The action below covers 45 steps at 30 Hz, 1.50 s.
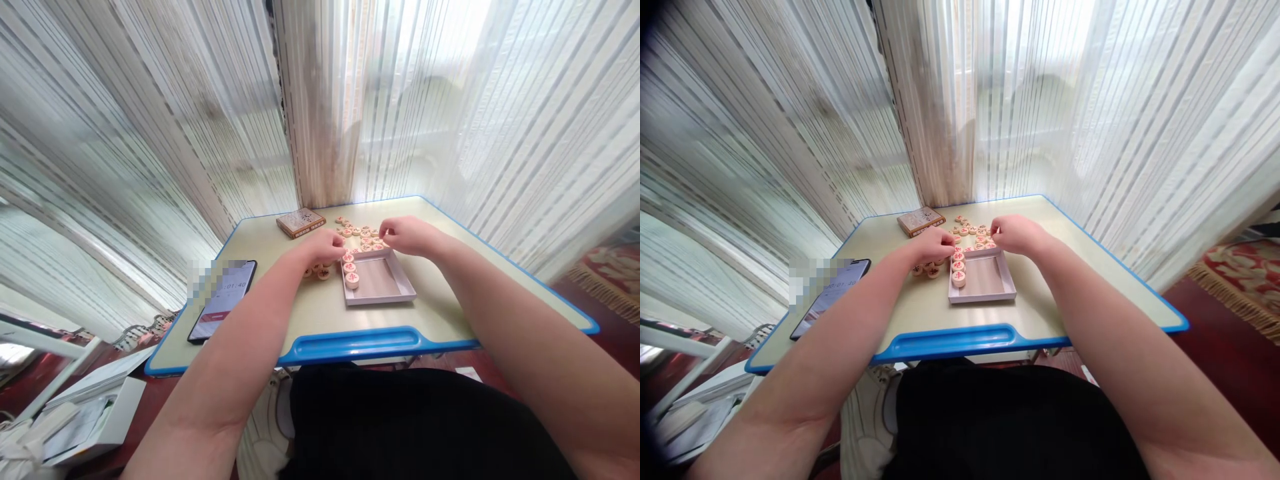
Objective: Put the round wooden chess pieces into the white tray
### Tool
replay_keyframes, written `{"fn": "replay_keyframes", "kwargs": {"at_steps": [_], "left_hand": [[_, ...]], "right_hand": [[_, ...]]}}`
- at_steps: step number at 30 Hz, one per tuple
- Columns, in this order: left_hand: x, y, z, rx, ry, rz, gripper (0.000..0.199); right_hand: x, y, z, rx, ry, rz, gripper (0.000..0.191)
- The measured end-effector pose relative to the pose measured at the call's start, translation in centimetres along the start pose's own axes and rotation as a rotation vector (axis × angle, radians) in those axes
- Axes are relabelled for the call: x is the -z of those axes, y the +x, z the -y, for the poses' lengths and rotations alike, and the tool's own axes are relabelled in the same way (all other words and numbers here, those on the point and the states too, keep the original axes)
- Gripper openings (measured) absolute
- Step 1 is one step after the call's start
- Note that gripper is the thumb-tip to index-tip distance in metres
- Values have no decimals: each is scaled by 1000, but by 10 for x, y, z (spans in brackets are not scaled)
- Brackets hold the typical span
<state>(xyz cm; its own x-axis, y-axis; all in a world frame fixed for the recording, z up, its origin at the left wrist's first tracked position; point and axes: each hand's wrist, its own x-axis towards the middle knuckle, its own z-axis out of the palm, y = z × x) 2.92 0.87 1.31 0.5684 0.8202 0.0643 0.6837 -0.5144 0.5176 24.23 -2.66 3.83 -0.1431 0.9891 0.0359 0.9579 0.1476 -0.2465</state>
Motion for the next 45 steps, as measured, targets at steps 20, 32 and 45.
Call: {"fn": "replay_keyframes", "kwargs": {"at_steps": [20, 32, 45], "left_hand": [[2, -1, 1, 26, 41, -9, 11], [-2, 3, 7, 1, 50, -34, 12], [-1, 2, 4, -10, 21, -59, 8]], "right_hand": [[-5, 3, -1, -11, -39, 89, 26], [-12, 8, -4, -94, -91, 33, 31], [-7, 7, -4, -87, 0, -47, 31]]}}
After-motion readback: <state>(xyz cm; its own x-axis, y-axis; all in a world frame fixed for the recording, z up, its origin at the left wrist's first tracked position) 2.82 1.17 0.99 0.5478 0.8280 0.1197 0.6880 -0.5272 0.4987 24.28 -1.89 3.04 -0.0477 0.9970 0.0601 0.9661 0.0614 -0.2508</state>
